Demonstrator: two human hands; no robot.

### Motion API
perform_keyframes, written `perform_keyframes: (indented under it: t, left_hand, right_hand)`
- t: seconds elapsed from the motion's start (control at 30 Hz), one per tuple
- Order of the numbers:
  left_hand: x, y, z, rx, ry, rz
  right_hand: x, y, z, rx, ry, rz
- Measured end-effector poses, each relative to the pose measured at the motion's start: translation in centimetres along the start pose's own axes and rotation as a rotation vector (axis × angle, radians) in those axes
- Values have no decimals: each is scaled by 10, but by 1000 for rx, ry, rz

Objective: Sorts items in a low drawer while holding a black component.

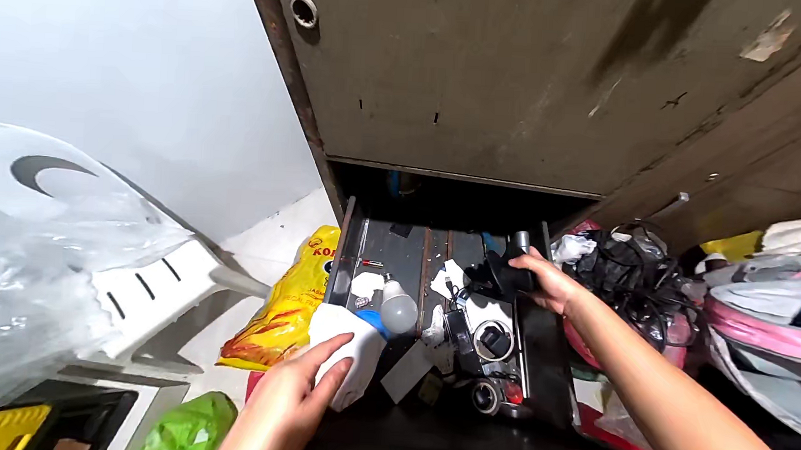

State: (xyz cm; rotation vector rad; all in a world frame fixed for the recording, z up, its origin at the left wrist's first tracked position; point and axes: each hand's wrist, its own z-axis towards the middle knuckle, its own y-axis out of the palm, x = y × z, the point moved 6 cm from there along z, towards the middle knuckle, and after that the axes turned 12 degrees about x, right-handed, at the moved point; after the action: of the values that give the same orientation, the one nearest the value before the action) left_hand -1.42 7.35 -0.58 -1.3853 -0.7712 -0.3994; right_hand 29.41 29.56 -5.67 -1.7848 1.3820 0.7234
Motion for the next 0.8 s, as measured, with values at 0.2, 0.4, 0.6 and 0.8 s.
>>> perform_keyframes:
  t: [0.2,0.4,0.6,0.8]
  left_hand:
    - [52,55,65,-376,-383,-440]
    - [67,100,103,-70,-748,-874]
    - [49,62,104,3,-711,-819]
    - [38,2,64,274,-553,-838]
  right_hand:
    - [-42,44,-57,-105,-314,-210]
    - [-38,111,-90,-193,-552,-635]
    - [-44,79,-43,-409,-396,122]
    - [23,30,87,-110,-277,-846]
